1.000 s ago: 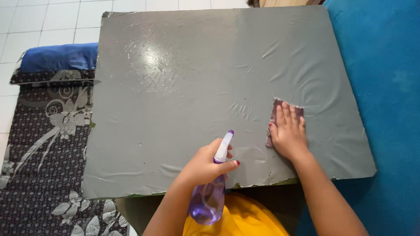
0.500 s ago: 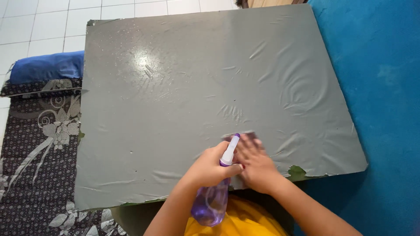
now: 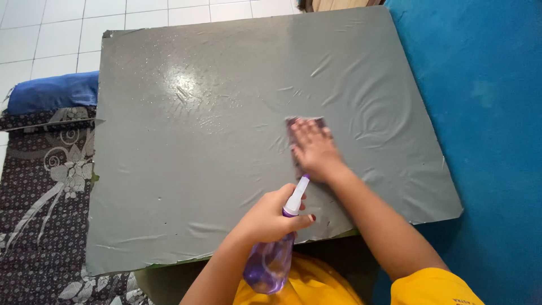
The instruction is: Cleaning and wiping down the surface of a table using a spray bottle and cloth.
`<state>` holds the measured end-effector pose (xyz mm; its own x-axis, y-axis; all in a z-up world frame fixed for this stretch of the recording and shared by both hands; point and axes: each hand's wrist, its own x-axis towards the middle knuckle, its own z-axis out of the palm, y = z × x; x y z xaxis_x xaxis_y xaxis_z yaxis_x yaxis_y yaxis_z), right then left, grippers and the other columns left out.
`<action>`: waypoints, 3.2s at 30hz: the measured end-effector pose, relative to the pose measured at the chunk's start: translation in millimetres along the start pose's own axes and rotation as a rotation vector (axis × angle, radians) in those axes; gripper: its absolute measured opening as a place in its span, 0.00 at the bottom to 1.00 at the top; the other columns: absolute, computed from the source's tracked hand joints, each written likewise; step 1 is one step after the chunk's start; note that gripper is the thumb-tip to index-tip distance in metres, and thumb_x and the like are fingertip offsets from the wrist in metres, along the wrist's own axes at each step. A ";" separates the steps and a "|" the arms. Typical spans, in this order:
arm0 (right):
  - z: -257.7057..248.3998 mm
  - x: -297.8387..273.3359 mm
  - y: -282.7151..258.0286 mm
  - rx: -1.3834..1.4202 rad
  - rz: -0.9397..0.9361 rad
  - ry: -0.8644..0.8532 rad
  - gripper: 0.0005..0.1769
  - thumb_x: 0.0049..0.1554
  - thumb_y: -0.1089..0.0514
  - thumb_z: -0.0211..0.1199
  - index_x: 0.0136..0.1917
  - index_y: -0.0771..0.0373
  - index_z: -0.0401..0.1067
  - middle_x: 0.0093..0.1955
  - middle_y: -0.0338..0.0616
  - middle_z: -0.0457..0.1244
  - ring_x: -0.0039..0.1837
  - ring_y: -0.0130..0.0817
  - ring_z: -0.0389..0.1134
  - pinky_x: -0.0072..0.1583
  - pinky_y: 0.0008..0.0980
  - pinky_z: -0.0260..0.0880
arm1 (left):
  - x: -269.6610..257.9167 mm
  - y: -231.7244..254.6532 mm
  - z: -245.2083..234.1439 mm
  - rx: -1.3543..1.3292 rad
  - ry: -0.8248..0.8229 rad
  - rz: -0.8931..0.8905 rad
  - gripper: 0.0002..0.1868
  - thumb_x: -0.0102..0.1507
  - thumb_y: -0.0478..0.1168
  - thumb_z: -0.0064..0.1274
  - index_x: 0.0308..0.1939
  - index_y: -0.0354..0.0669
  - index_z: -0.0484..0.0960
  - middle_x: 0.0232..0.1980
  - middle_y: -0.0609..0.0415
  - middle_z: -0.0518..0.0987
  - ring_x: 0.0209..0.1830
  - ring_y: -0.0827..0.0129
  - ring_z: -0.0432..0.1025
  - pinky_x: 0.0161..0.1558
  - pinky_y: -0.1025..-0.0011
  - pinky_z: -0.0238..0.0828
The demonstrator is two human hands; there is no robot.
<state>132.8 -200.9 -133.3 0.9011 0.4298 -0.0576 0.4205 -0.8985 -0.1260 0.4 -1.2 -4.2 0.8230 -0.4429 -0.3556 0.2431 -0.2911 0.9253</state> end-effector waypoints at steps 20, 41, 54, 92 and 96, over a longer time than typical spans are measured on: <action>9.5 -153.2 117.2 0.024 0.481 0.096 0.42 0.64 0.40 0.41 0.84 0.60 0.38 0.87 0.50 0.33 0.85 0.50 0.31 0.77 0.60 0.29 | 37.2 22.8 11.1 -0.125 -0.090 -0.012 0.24 0.53 0.48 0.66 0.45 0.37 0.77 0.38 0.52 0.79 0.32 0.71 0.75 0.32 0.68 0.78; -7.3 -38.4 40.1 -0.014 -0.036 -0.059 0.38 0.65 0.41 0.41 0.84 0.53 0.40 0.87 0.41 0.34 0.85 0.43 0.33 0.77 0.56 0.31 | 46.2 22.6 32.9 0.048 -0.113 0.009 0.28 0.53 0.53 0.65 0.48 0.40 0.76 0.35 0.50 0.80 0.31 0.67 0.78 0.35 0.67 0.76; -23.4 -102.7 174.0 0.081 0.469 0.115 0.39 0.65 0.43 0.40 0.84 0.60 0.41 0.87 0.48 0.36 0.86 0.47 0.33 0.78 0.58 0.29 | 50.4 30.0 36.5 -0.007 -0.137 -0.043 0.23 0.54 0.49 0.65 0.44 0.39 0.76 0.35 0.53 0.80 0.27 0.71 0.77 0.32 0.69 0.75; -9.9 -37.1 65.9 0.080 0.192 0.036 0.39 0.66 0.43 0.39 0.84 0.60 0.41 0.87 0.48 0.34 0.86 0.50 0.31 0.78 0.61 0.29 | -20.0 -19.2 -3.8 -0.164 0.008 -0.105 0.22 0.55 0.45 0.64 0.48 0.40 0.76 0.37 0.57 0.80 0.25 0.73 0.76 0.29 0.70 0.75; -14.5 -85.7 13.2 0.017 0.039 -0.015 0.38 0.65 0.44 0.44 0.83 0.60 0.43 0.87 0.48 0.36 0.86 0.50 0.33 0.77 0.61 0.32 | -28.5 -28.7 -9.4 -0.148 0.016 -0.096 0.22 0.56 0.45 0.64 0.48 0.39 0.76 0.35 0.54 0.80 0.25 0.72 0.76 0.29 0.70 0.74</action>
<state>62.7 -250.9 -115.7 0.9151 0.3957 -0.0778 0.3830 -0.9131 -0.1399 -25.2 27.8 -19.4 0.8003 -0.4054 -0.4418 0.3927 -0.2024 0.8971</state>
